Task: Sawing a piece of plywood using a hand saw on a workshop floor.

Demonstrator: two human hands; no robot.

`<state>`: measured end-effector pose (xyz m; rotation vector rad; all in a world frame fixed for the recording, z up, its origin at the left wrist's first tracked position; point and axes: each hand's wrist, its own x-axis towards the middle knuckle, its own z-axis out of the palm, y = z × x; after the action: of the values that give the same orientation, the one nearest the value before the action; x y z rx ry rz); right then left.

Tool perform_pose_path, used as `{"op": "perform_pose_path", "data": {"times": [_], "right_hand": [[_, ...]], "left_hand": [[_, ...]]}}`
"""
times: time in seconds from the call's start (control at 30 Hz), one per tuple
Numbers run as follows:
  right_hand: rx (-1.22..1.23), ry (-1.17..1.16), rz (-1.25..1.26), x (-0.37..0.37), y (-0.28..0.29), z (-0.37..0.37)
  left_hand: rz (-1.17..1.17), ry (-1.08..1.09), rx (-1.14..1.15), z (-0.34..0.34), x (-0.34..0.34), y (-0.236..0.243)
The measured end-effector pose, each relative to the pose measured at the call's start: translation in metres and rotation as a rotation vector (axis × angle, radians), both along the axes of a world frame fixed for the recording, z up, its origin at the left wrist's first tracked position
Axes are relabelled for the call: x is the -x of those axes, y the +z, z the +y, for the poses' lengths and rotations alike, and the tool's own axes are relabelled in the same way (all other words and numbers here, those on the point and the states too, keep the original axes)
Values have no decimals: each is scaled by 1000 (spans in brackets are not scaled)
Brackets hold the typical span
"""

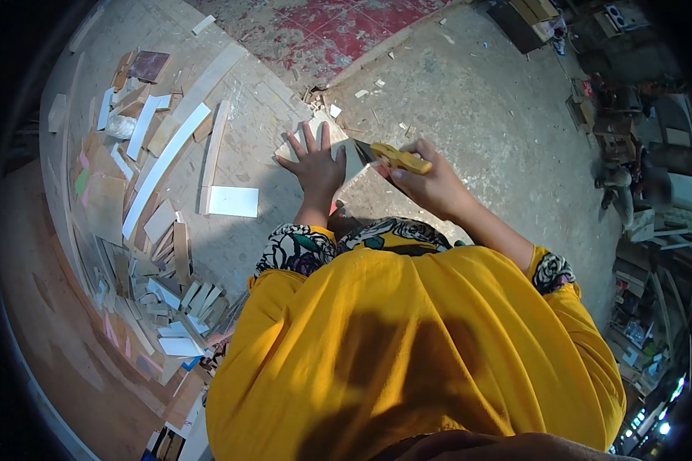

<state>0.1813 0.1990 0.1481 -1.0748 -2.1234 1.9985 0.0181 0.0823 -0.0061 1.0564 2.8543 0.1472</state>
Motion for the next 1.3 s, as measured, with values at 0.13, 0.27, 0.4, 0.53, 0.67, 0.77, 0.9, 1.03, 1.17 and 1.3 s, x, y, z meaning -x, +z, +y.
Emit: {"op": "perform_pose_path", "data": {"times": [0.13, 0.27, 0.4, 0.53, 0.67, 0.77, 0.9, 1.03, 1.17, 1.3], "right_hand": [[-92, 27, -85, 4, 12, 4], [-85, 42, -160, -3, 27, 2], [-178, 110, -167, 7, 40, -2], [-180, 104, -210, 38, -4, 1], [-229, 127, -168, 46, 2, -1], [-97, 54, -61, 25, -16, 14], [-100, 82, -159, 26, 8, -4], [-171, 119, -116, 22, 1, -10], [-516, 160, 185, 13, -31, -13], [-378, 141, 106, 19, -23, -12]], "left_hand": [[-6, 14, 13, -3, 0, 2], [-13, 16, 3, -3, 1, -3], [-2, 12, -19, -3, 2, -7], [27, -3, 8, -3, -1, -7], [43, -3, -6, -4, 3, -12], [12, 5, -2, -3, 3, -9], [8, 25, 10, -4, 3, -6], [-28, 33, 36, -13, 6, -4], [-17, 15, 12, -26, 9, -4], [67, 122, 79, -15, -2, -20]]}}
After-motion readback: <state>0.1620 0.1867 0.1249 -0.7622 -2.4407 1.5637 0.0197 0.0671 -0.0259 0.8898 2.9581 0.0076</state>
